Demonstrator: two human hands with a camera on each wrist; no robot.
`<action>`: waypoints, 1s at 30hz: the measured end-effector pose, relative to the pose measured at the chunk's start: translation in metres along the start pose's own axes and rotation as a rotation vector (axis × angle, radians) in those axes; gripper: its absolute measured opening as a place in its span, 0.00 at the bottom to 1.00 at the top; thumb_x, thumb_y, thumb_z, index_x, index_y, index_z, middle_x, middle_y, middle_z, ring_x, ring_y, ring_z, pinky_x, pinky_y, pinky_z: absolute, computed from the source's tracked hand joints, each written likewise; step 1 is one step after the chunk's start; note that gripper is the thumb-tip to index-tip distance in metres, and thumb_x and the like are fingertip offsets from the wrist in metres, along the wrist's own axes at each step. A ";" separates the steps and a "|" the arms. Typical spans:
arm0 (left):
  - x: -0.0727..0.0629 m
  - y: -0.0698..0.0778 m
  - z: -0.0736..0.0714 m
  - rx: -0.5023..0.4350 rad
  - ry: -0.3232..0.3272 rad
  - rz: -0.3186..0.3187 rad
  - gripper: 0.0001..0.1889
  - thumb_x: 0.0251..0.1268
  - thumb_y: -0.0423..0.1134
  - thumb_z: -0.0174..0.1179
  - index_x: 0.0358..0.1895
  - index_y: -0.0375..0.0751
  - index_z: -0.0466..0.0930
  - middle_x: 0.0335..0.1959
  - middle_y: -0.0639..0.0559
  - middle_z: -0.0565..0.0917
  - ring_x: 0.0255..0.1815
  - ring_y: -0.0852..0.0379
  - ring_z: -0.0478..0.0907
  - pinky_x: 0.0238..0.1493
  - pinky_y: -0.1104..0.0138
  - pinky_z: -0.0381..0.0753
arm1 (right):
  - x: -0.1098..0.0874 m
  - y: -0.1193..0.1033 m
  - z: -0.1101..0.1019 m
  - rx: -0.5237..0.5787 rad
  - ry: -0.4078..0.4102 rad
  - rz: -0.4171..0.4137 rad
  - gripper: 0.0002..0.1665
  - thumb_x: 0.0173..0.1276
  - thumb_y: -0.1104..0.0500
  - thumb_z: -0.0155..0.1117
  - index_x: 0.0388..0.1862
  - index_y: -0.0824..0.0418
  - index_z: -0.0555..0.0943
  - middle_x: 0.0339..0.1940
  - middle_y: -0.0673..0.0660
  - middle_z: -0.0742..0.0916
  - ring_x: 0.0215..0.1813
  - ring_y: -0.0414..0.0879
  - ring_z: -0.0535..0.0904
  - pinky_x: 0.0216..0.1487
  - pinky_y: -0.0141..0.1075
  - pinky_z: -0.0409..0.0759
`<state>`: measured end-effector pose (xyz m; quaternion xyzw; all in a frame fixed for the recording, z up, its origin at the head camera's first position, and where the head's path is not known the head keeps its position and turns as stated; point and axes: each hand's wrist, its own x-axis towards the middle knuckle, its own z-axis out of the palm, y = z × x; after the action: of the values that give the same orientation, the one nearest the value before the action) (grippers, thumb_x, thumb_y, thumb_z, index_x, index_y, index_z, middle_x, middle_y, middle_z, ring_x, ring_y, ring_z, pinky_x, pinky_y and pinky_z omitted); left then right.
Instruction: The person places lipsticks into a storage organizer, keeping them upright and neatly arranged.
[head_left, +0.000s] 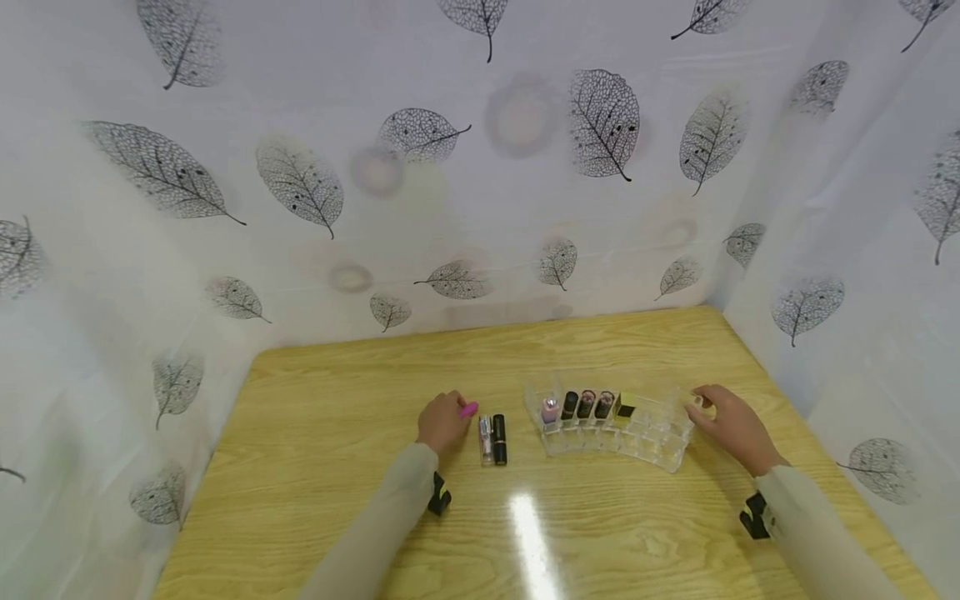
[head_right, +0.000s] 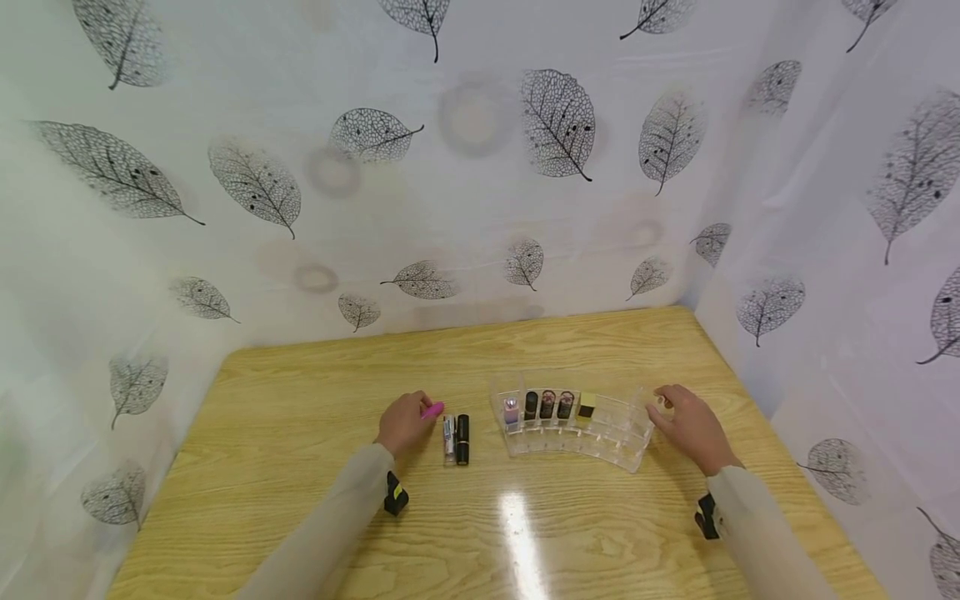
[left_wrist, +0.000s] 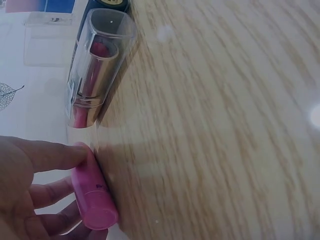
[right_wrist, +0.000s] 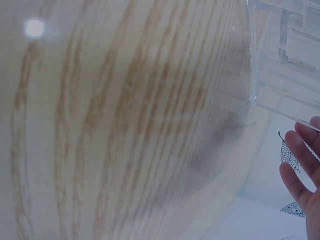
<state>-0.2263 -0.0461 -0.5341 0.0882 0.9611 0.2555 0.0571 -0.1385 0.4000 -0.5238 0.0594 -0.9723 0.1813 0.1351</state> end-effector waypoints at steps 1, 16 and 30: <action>0.001 0.000 0.000 -0.013 -0.003 -0.004 0.14 0.64 0.46 0.59 0.37 0.37 0.80 0.31 0.46 0.81 0.31 0.51 0.78 0.33 0.60 0.78 | 0.000 -0.001 0.000 0.002 -0.002 -0.001 0.18 0.62 0.62 0.64 0.46 0.74 0.77 0.38 0.66 0.82 0.35 0.55 0.76 0.34 0.50 0.76; 0.002 -0.014 -0.016 -0.565 -0.125 -0.172 0.15 0.63 0.41 0.60 0.45 0.32 0.77 0.36 0.41 0.84 0.30 0.57 0.79 0.32 0.68 0.80 | -0.001 -0.001 0.001 0.001 0.010 -0.002 0.18 0.61 0.62 0.65 0.46 0.73 0.77 0.37 0.66 0.82 0.35 0.55 0.77 0.33 0.50 0.76; -0.007 0.011 -0.032 -0.958 -0.265 0.005 0.19 0.69 0.36 0.52 0.59 0.30 0.69 0.51 0.34 0.78 0.42 0.59 0.79 0.52 0.57 0.81 | -0.001 0.000 0.002 0.004 0.017 -0.008 0.18 0.61 0.63 0.65 0.46 0.73 0.77 0.38 0.66 0.82 0.35 0.55 0.77 0.34 0.50 0.76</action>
<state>-0.2226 -0.0537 -0.5011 0.0862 0.7200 0.6552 0.2120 -0.1382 0.3991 -0.5252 0.0621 -0.9705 0.1831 0.1441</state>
